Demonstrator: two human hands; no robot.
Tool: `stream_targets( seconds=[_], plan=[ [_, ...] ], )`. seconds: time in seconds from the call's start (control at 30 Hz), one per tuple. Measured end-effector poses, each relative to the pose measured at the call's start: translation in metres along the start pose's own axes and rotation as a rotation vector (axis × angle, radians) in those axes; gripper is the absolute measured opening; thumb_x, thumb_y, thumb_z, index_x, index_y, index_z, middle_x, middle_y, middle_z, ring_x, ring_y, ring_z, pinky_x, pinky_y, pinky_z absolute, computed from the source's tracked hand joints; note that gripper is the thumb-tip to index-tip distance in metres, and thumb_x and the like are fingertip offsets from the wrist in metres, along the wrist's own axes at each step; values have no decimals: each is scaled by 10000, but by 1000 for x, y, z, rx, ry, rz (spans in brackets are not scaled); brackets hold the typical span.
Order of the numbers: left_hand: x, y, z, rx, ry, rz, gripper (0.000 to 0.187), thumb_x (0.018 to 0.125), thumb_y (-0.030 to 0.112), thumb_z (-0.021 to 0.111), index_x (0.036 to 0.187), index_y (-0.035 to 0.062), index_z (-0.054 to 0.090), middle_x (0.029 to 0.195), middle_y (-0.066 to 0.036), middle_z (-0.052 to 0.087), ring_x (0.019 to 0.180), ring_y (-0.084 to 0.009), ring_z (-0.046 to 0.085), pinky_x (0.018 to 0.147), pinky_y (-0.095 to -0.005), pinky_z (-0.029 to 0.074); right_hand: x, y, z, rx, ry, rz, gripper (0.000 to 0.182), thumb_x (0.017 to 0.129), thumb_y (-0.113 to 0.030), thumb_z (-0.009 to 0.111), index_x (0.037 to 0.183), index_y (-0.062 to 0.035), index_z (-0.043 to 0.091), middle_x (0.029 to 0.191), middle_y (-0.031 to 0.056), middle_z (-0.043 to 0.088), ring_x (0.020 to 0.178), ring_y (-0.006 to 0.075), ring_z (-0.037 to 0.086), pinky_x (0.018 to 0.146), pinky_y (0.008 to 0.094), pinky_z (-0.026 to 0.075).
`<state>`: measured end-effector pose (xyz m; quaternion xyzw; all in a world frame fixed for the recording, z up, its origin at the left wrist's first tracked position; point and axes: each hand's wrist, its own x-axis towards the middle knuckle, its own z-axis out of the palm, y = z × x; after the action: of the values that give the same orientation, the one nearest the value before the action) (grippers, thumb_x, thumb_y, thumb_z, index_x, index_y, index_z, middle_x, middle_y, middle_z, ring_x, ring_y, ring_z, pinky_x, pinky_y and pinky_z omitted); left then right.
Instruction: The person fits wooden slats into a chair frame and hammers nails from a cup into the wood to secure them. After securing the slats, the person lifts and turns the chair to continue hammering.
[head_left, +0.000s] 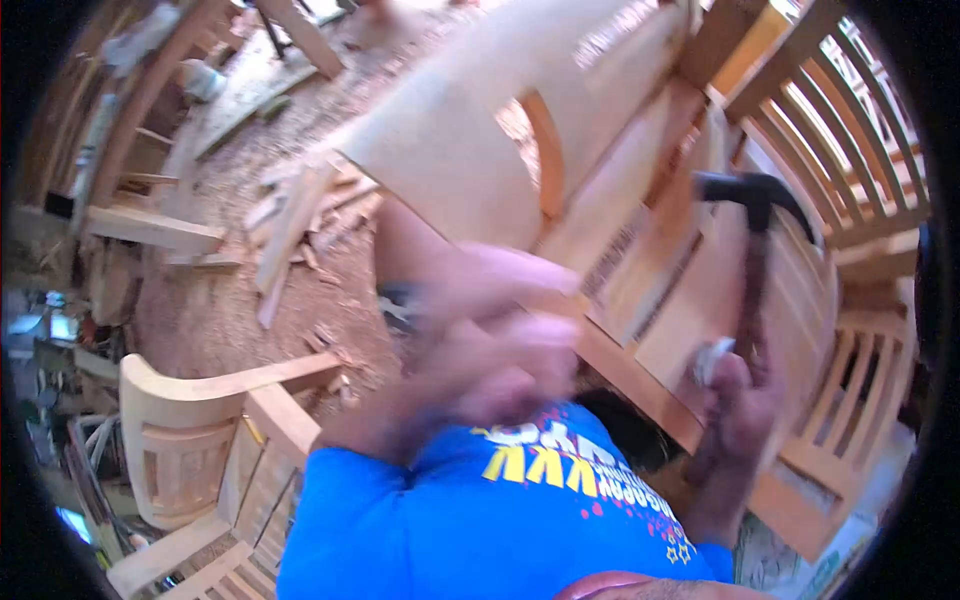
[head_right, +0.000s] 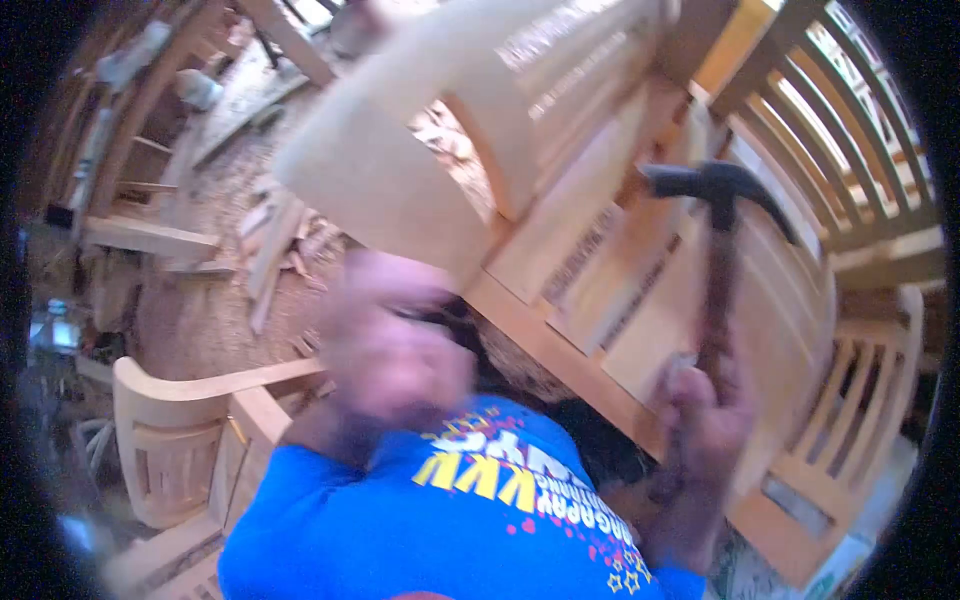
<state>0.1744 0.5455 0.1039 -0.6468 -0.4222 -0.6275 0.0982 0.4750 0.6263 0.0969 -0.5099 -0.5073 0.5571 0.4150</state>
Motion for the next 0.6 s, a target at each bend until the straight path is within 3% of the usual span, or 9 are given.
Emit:
stream_targets(
  seconds=[0.03, 0.07, 0.13, 0.23, 0.33, 0.4, 0.47, 0.5, 0.6],
  plan=[
    [-11, 8, 15, -121, -203, -93, 438, 851, 100, 771, 1263, 36, 637, 1195, -217, 703, 1099, -398, 693, 969, -487, 553, 12, -1, -21, 40, -66, -97, 769, 959, -222, 767, 1587, 21, 397, 810, 12, 633, 556, 60, 522, 463, 212, 414],
    [-25, 12, 30, -67, -426, -238, 550, 890, 212, 778, 1374, 29, 592, 1352, -255, 634, 1274, -419, 619, 1057, -519, 509, 24, -2, -42, 87, -136, -191, 831, 959, -266, 788, 1599, 37, 352, 789, 34, 632, 512, 63, 512, 432, 197, 396],
    [-67, 2, 52, 288, -709, -405, 729, 957, 431, 715, 1487, -21, 500, 1507, -293, 508, 1425, -451, 478, 1190, -540, 381, 43, -10, -57, 18, 7, -207, 808, 991, -280, 752, 1604, 26, 323, 754, 22, 579, 505, 78, 537, 421, 220, 427],
    [-109, -12, 58, 633, -979, -461, 922, 970, 616, 611, 1537, -83, 408, 1612, -320, 366, 1525, -463, 328, 1270, -541, 234, 69, -9, -88, -48, 65, -143, 715, 981, -257, 738, 1547, 12, 395, 781, 18, 574, 542, 80, 550, 439, 239, 453],
    [-106, 6, 59, 704, -1087, -497, 1007, 969, 682, 553, 1551, -117, 364, 1624, -347, 337, 1547, -475, 288, 1287, -535, 186, 112, 29, -131, -78, 12, -36, 508, 965, -229, 711, 1381, -15, 513, 792, 10, 562, 554, 88, 537, 451, 259, 456],
    [-99, 14, 58, 676, -1183, -536, 1016, 968, 681, 562, 1548, -128, 358, 1615, -374, 332, 1550, -487, 278, 1280, -543, 210, 143, 86, -174, -13, -25, 37, 341, 953, -218, 690, 1223, -46, 571, 791, 2, 556, 550, 95, 524, 454, 270, 450],
    [-92, 14, 57, 691, -1296, -457, 1028, 961, 691, 566, 1544, -131, 362, 1606, -378, 347, 1549, -496, 277, 1276, -551, 214, 147, 93, -167, 25, -9, 145, 212, 944, -212, 681, 1063, -87, 557, 794, 1, 561, 546, 103, 515, 473, 273, 446],
    [-92, 15, 59, 712, -1197, -335, 857, 951, 634, 634, 1451, -56, 546, 1553, -352, 445, 1418, -490, 494, 1187, -542, 387, 157, 108, -169, 137, 19, 60, 206, 937, -210, 685, 1051, -79, 574, 788, 9, 569, 550, 110, 531, 492, 271, 456],
    [-52, 24, 76, 394, -1332, -433, 545, 953, 509, 703, 1229, 40, 726, 1339, -265, 662, 1150, -411, 704, 997, -484, 551, 162, 103, -161, -8, -16, 77, 233, 936, -237, 709, 1056, -74, 594, 736, -1, 574, 572, 127, 572, 515, 291, 483]
  ],
)
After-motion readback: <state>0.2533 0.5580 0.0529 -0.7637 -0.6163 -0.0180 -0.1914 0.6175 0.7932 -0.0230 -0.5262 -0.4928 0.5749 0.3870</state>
